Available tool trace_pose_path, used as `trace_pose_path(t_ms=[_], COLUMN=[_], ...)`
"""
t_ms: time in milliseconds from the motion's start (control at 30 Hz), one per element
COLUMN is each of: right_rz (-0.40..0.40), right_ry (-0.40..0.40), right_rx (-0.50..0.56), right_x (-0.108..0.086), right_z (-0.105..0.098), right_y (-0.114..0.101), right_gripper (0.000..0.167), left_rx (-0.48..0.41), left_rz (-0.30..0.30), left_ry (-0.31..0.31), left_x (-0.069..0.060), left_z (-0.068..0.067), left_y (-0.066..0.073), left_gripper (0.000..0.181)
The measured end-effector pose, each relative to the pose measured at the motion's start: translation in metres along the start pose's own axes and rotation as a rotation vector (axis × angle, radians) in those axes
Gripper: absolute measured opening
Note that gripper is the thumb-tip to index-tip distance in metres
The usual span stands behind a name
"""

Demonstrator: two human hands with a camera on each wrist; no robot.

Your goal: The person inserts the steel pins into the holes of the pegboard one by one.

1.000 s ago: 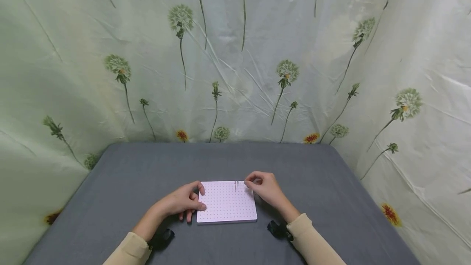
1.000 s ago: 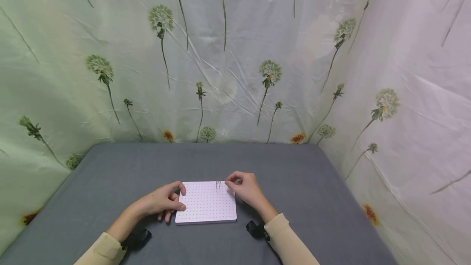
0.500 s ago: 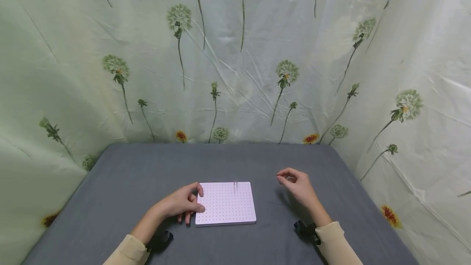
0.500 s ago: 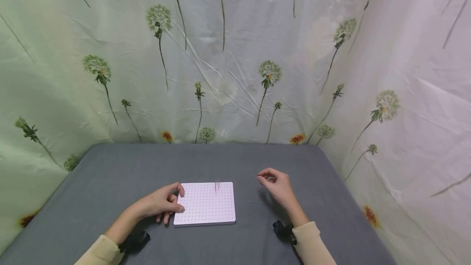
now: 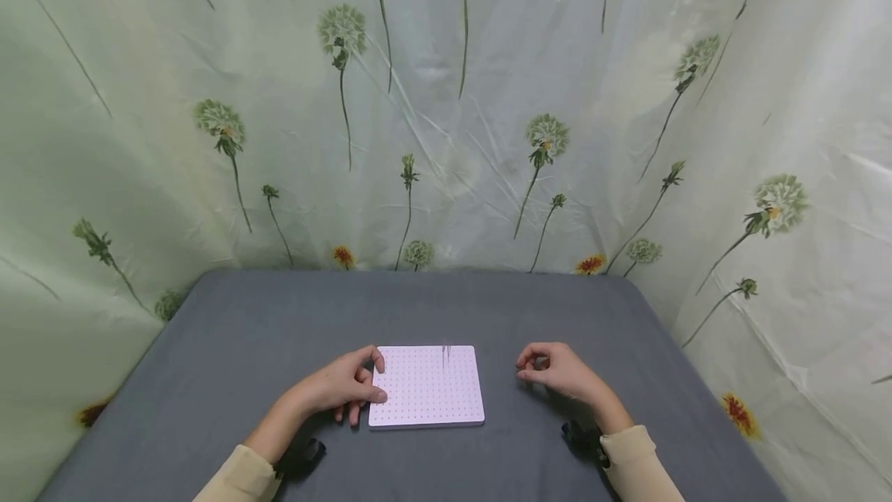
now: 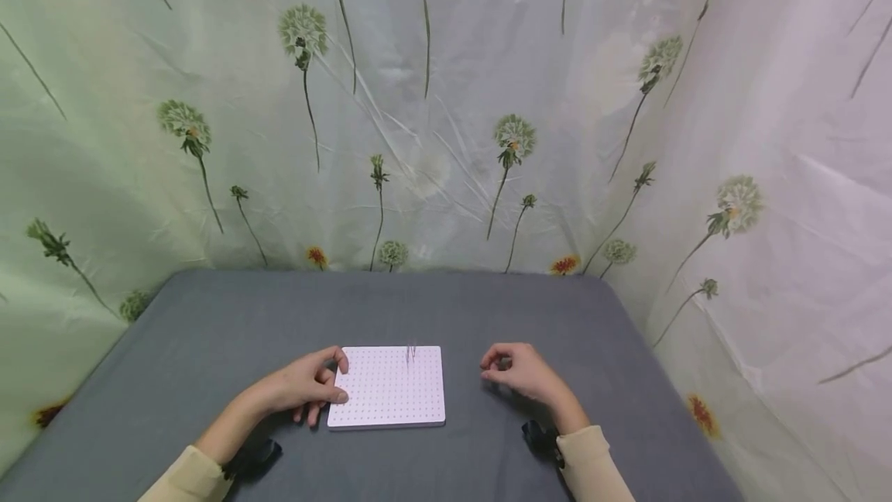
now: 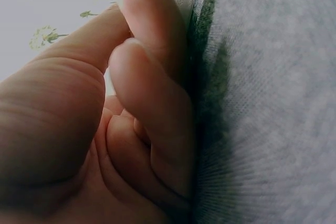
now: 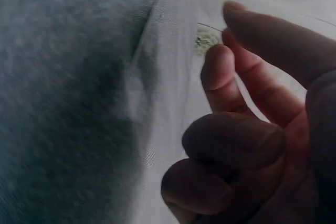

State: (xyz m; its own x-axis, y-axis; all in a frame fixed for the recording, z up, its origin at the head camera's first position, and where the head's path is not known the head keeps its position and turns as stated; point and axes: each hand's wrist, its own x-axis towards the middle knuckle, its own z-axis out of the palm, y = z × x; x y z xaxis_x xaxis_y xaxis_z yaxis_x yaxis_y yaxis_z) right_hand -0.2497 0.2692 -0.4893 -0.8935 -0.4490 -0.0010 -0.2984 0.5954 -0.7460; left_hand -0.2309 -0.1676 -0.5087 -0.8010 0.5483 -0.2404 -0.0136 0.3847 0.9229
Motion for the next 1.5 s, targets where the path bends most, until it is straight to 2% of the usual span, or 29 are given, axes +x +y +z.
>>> trace_pose_path(t_ms=[167, 300, 467, 600, 767, 900, 1033, 1200, 1500], right_rz=[0.012, 0.031, 0.012, 0.007, -0.006, -0.023, -0.023, -0.064, -0.12], right_ry=[-0.058, -0.08, -0.074, -0.037, -0.012, -0.007, 0.0, -0.017, -0.043], right_rx=[-0.012, -0.063, -0.185, -0.317, -0.484, -0.569, -0.585, -0.578, -0.486], right_x=[0.0, 0.002, 0.005, 0.005, 0.002, 0.001, 0.001, 0.002, 0.005], right_z=[0.002, 0.003, 0.01, 0.014, 0.017, 0.019, 0.02, 0.021, 0.018], right_y=[0.002, 0.002, 0.0, -0.008, -0.022, -0.027, -0.027, -0.024, -0.011], right_gripper=[0.012, 0.012, 0.01, 0.012, 0.018, 0.02, 0.022, 0.021, 0.018], left_rx=[0.016, 0.017, 0.009, -0.004, -0.008, -0.006, -0.004, 0.003, 0.009], left_rz=[0.008, 0.001, -0.018, -0.026, -0.018, -0.008, -0.006, -0.009, -0.01], left_ry=[0.016, 0.03, 0.03, 0.026, 0.027, 0.027, 0.026, 0.029, 0.021], left_x=[0.003, 0.002, -0.002, -0.003, -0.004, -0.004, -0.004, -0.006, -0.004], left_z=[0.001, 0.002, 0.001, 0.001, 0.001, 0.001, 0.001, 0.0, 0.0], left_y=[0.003, 0.006, 0.003, 0.002, 0.003, 0.004, 0.005, 0.004, 0.006], left_gripper=[0.043, 0.043, 0.044, 0.044, 0.044, 0.043, 0.043, 0.042, 0.043])
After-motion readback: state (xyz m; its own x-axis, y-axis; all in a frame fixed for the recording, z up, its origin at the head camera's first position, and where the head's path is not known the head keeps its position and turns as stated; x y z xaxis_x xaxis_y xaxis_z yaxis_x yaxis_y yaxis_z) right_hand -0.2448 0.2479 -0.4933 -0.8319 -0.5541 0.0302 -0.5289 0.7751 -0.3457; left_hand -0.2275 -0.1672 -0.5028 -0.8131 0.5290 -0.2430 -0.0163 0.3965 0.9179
